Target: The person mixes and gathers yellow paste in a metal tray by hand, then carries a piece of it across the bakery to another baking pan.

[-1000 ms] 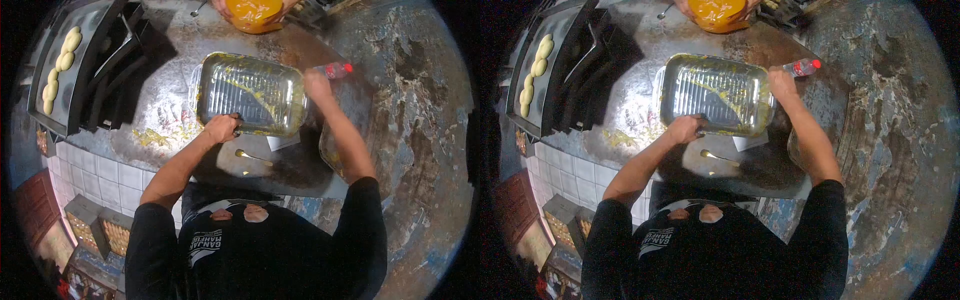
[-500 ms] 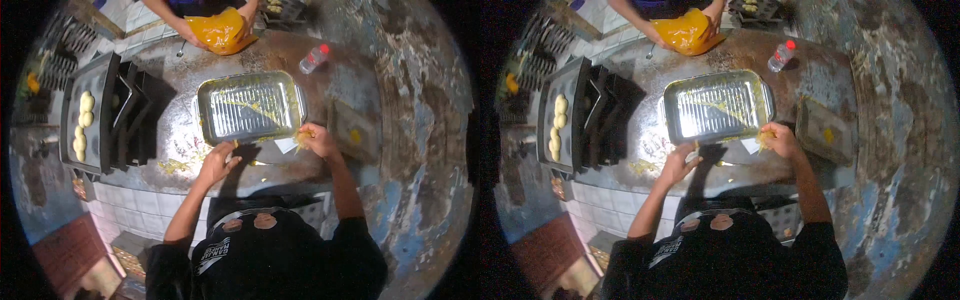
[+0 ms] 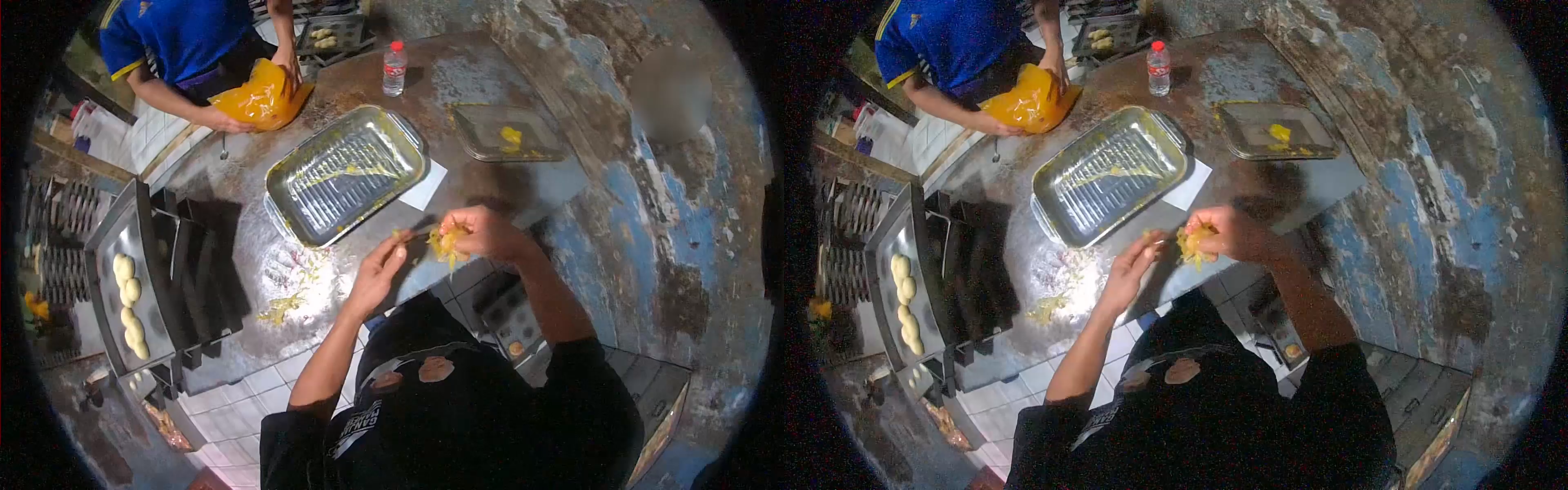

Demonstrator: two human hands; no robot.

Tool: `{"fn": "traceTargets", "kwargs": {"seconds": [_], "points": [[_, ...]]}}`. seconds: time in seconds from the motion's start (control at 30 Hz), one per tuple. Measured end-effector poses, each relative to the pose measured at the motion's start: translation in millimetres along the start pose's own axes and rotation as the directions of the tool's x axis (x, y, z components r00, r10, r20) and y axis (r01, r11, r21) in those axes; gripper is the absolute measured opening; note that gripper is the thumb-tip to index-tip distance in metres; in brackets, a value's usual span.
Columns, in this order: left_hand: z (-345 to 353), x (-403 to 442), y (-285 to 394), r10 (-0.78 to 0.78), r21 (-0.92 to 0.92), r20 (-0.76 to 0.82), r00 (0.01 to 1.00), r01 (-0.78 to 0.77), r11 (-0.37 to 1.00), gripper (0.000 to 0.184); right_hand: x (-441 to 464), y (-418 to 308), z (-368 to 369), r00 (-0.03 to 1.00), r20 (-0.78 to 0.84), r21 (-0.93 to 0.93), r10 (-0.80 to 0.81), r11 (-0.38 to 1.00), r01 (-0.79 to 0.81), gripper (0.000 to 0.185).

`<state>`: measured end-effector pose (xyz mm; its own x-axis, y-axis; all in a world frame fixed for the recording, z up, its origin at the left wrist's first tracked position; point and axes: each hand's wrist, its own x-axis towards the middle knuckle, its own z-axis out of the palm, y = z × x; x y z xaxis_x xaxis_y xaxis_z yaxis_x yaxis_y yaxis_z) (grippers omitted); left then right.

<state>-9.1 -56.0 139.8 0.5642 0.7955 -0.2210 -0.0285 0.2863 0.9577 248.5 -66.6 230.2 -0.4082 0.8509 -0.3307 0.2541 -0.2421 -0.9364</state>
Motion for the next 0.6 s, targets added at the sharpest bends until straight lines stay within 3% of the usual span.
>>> {"fn": "traceTargets", "kwargs": {"seconds": [0.07, 0.1, 0.13, 0.17, 0.2, 0.27, 0.3, 0.37, 0.43, 0.57, 0.6], "points": [[-11, -26, -22, 0.000, -0.002, -0.061, 0.998, 0.000, 1.000, 0.047, -23, -1, 8, 0.991, -0.131, 0.027, 0.006, 1.000, -0.002, 0.015], [-17, -41, -34, -0.004, 0.020, -0.124, 0.992, 0.007, 1.000, 0.047, -34, 8, 11, 0.994, -0.109, 0.035, 0.009, 0.999, -0.005, 0.015], [-22, -53, -42, -0.099, -0.040, -0.164, 0.981, 0.094, 0.995, 0.045, -41, 20, 12, 0.984, -0.176, -0.007, -0.020, 1.000, 0.019, 0.015], [-26, -66, -49, -0.099, -0.020, -0.196, 0.976, 0.097, 0.995, 0.044, -37, 27, 15, 0.973, -0.221, -0.048, -0.062, 0.997, 0.053, 0.016], [-31, -78, -57, -0.111, -0.035, -0.220, 0.969, 0.106, 0.994, 0.044, -32, 32, 22, 0.983, -0.159, -0.043, -0.090, 0.996, 0.084, 0.016], [-36, -100, -54, -0.125, -0.069, -0.271, 0.954, 0.110, 0.991, 0.046, -27, 35, 29, 0.975, -0.180, 0.170, 0.132, 0.980, -0.101, 0.014], [-40, -110, -53, -0.109, -0.075, -0.321, 0.941, 0.090, 0.993, 0.046, -19, 37, 34, 0.985, -0.135, 0.148, 0.109, 0.985, -0.089, 0.014], [-48, -145, -53, -0.155, -0.056, -0.463, 0.873, 0.146, 0.988, 0.045, 6, 48, 53, 0.996, -0.085, 0.297, 0.026, 0.955, 0.000, 0.012], [-52, -189, -63, -0.106, 0.009, -0.564, 0.819, 0.134, 0.991, 0.045, 31, 46, 69, 0.999, 0.007, 0.320, 0.039, 0.946, -0.040, 0.013], [-33, -300, -91, -0.211, -0.122, -0.801, 0.560, 0.193, 0.974, 0.045, 71, 19, 113, 0.979, 0.195, 0.258, -0.056, 0.966, 0.003, 0.015], [-30, -326, -102, -0.213, -0.148, -0.859, 0.465, 0.173, 0.974, 0.046, 80, 11, 128, 0.960, 0.271, 0.343, -0.067, 0.939, -0.031, 0.015]]}}
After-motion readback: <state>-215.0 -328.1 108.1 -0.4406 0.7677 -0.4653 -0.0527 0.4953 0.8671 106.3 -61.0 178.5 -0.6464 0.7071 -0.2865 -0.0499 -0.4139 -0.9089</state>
